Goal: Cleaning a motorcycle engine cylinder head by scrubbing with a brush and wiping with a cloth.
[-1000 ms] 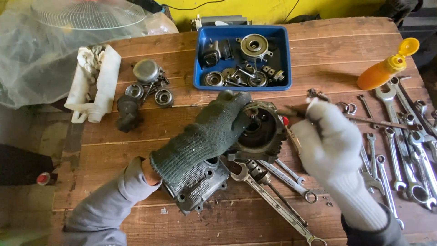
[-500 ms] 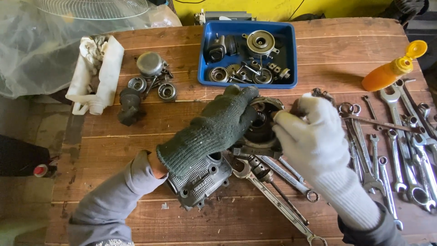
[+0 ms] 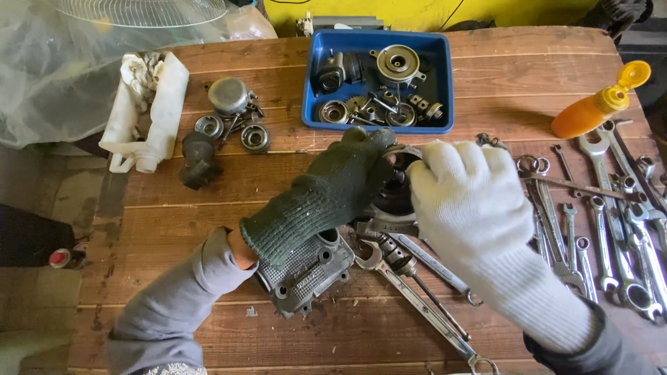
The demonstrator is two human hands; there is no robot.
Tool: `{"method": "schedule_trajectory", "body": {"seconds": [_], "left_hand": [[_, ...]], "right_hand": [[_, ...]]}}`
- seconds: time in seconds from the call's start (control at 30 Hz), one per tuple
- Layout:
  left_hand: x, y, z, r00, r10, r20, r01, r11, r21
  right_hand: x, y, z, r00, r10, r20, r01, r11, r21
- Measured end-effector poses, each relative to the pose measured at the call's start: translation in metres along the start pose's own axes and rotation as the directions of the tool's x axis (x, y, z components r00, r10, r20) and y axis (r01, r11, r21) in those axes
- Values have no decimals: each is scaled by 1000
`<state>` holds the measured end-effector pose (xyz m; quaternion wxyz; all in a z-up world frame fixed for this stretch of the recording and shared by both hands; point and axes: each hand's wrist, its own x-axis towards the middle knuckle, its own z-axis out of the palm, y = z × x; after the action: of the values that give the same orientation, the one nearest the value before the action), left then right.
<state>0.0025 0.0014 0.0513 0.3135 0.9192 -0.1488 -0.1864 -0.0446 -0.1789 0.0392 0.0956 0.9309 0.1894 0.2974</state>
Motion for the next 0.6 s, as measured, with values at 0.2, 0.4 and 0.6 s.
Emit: {"method": "schedule_trajectory", "body": {"seconds": [0.2, 0.4, 0.6], "left_hand": [[1, -3, 2, 1000, 21, -9, -21, 1000, -19], [-4, 0, 1, 1000, 13, -15, -14, 1000, -24], [2, -6, 7, 999, 33, -26, -33, 999, -14]], "right_hand": [[-2, 7, 1, 999, -21, -28, 21, 1000, 17], [1, 9, 1, 986, -157, -59, 157, 988, 3], [2, -1, -5, 987, 161, 25, -163, 982, 94]]}}
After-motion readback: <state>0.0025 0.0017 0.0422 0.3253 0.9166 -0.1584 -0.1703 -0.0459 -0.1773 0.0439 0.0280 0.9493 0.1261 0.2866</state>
